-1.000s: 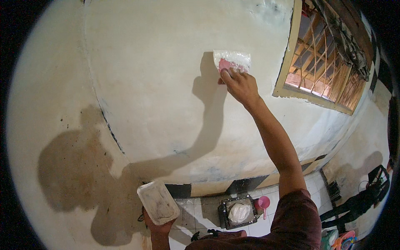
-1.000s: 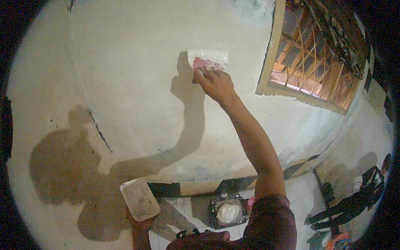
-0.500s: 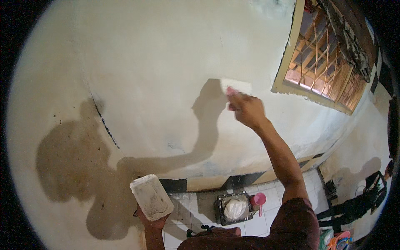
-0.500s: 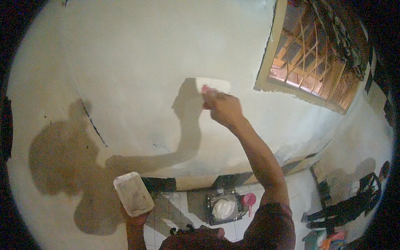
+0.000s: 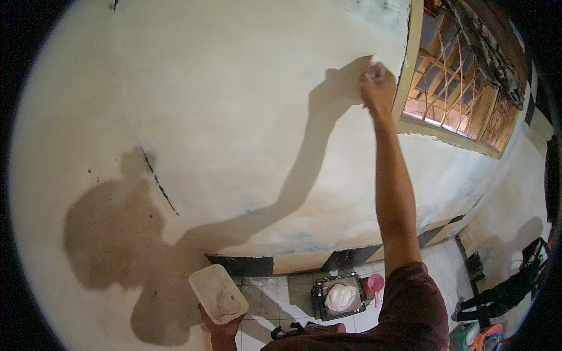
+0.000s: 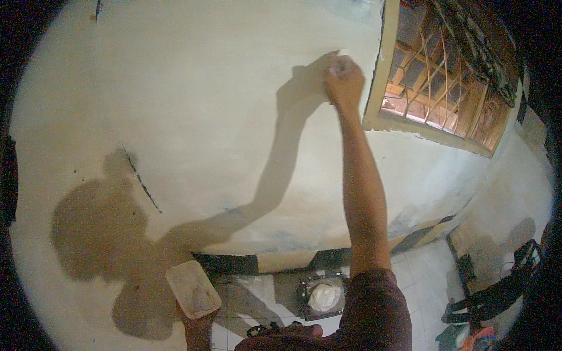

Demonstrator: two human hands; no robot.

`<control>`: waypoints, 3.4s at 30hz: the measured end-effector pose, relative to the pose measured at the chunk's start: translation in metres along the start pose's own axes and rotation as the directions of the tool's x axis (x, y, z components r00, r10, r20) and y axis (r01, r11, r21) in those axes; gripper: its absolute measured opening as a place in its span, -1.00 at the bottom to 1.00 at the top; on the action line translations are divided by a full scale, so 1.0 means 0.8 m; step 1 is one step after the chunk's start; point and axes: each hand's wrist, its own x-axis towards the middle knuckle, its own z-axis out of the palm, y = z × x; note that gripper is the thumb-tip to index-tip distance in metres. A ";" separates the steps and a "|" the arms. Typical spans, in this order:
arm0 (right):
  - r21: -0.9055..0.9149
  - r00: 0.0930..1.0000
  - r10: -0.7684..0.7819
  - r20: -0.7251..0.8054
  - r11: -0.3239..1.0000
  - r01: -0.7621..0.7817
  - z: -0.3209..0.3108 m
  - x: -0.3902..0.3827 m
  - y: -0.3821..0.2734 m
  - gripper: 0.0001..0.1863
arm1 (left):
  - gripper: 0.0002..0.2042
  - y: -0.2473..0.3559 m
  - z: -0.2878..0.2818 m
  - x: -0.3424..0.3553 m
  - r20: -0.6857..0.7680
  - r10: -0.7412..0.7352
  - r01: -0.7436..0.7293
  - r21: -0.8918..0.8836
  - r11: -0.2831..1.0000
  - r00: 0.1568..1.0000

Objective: The person applies wall putty to a wall using a putty knife. The person repeatedly scoops putty from a plastic container and spreads it across the wall surface to fill gaps and smooth the texture.

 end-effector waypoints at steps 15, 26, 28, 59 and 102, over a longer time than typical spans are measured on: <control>0.227 0.704 -0.450 0.549 0.891 0.393 0.051 -0.206 -0.192 -0.70 | -0.39 0.002 -0.004 -0.005 0.164 0.100 -0.103 0.009 0.995 0.981; -0.279 0.737 -0.610 0.291 0.683 0.675 -0.053 -0.158 0.064 -0.80 | -0.40 -0.007 0.010 0.008 0.201 -0.041 0.042 0.002 0.999 0.979; -0.314 0.718 -0.653 0.240 0.648 0.694 -0.054 -0.145 0.084 -0.80 | -0.40 -0.013 0.026 0.010 0.216 -0.063 0.068 -0.015 0.998 0.974; 0.047 0.587 -0.585 0.560 0.730 0.682 -0.132 0.162 0.007 -0.69 | -0.40 -0.133 0.056 0.021 0.106 0.035 -0.052 0.161 0.986 0.994; -0.081 0.673 -0.563 0.480 0.735 0.673 -0.107 0.040 0.053 -0.80 | -0.42 -0.179 0.079 0.009 0.216 -0.126 0.097 0.141 0.985 0.968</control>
